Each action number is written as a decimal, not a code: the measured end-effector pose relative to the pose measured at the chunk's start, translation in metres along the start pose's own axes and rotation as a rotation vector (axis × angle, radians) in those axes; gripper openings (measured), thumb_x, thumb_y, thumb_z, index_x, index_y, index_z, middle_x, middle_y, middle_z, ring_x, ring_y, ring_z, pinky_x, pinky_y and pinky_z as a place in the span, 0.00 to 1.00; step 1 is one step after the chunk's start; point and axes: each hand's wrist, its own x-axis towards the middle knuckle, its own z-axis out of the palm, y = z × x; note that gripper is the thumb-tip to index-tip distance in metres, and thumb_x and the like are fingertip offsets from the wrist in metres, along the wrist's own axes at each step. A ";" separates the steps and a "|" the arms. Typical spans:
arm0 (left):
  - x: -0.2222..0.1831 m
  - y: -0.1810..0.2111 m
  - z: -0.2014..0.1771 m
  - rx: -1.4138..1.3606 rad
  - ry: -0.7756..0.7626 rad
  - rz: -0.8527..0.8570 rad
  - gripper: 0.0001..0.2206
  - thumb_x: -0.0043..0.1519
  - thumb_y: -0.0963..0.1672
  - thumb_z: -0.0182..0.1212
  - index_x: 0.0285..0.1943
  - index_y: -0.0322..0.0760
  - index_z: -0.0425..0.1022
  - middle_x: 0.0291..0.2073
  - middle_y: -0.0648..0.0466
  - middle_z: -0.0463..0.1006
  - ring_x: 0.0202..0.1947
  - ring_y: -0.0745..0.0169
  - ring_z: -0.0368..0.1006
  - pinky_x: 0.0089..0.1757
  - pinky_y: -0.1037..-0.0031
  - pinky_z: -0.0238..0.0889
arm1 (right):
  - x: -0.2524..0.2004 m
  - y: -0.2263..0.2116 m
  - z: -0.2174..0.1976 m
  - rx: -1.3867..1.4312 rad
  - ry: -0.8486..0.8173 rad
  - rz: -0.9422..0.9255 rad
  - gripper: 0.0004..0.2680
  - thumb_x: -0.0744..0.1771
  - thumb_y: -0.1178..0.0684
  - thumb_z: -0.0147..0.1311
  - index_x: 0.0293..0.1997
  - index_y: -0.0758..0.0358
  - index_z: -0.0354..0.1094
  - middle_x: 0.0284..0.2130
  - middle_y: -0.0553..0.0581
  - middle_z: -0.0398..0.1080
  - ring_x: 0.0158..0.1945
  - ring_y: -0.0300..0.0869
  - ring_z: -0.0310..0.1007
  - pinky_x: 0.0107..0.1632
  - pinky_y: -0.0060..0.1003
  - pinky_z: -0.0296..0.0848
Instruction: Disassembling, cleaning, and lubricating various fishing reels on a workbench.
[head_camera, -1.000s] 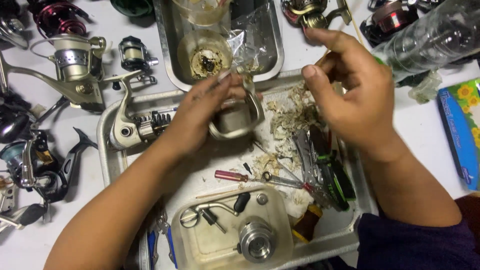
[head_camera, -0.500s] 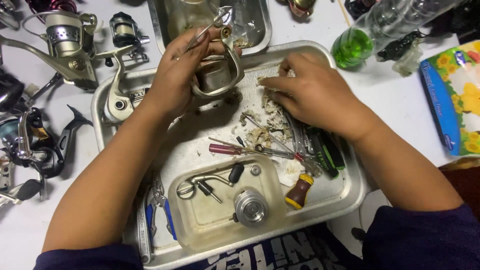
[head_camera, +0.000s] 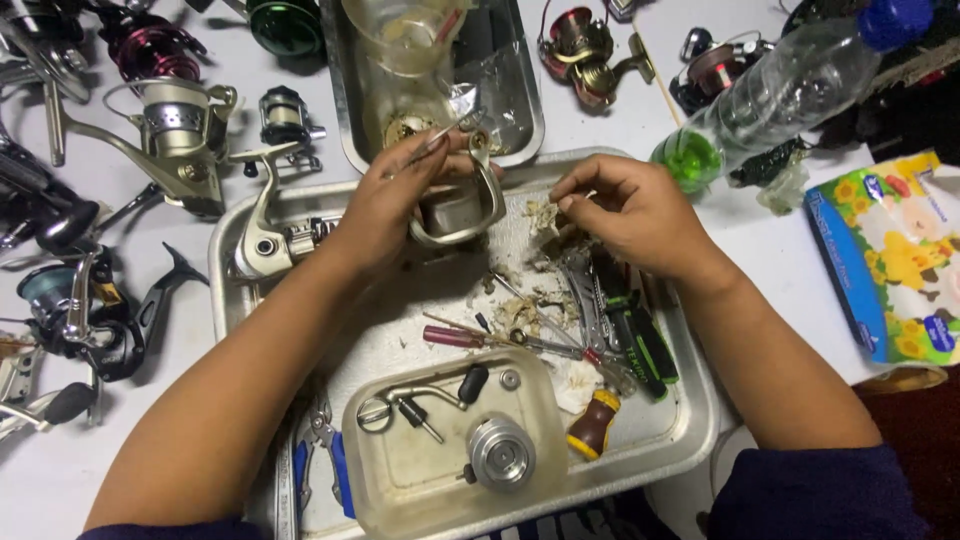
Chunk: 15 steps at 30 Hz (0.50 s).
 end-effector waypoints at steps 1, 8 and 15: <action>0.002 -0.003 -0.003 -0.028 -0.005 -0.021 0.27 0.62 0.55 0.59 0.60 0.29 0.74 0.40 0.48 0.80 0.45 0.61 0.77 0.48 0.69 0.73 | 0.002 -0.006 0.003 0.062 0.023 -0.015 0.06 0.67 0.64 0.55 0.45 0.68 0.76 0.35 0.61 0.79 0.41 0.38 0.73 0.49 0.37 0.75; -0.002 -0.008 0.010 -0.336 -0.007 -0.048 0.26 0.64 0.52 0.58 0.60 0.24 0.70 0.40 0.44 0.80 0.39 0.59 0.80 0.41 0.71 0.78 | 0.024 -0.011 0.021 0.278 0.032 -0.084 0.07 0.68 0.66 0.52 0.49 0.73 0.75 0.38 0.63 0.78 0.41 0.43 0.79 0.45 0.39 0.83; 0.003 -0.017 0.002 -0.487 -0.085 0.018 0.24 0.67 0.50 0.55 0.61 0.20 0.67 0.42 0.36 0.79 0.39 0.49 0.81 0.39 0.63 0.80 | 0.032 0.001 0.023 0.234 0.051 -0.169 0.07 0.66 0.65 0.60 0.48 0.73 0.76 0.40 0.65 0.78 0.43 0.43 0.78 0.47 0.39 0.81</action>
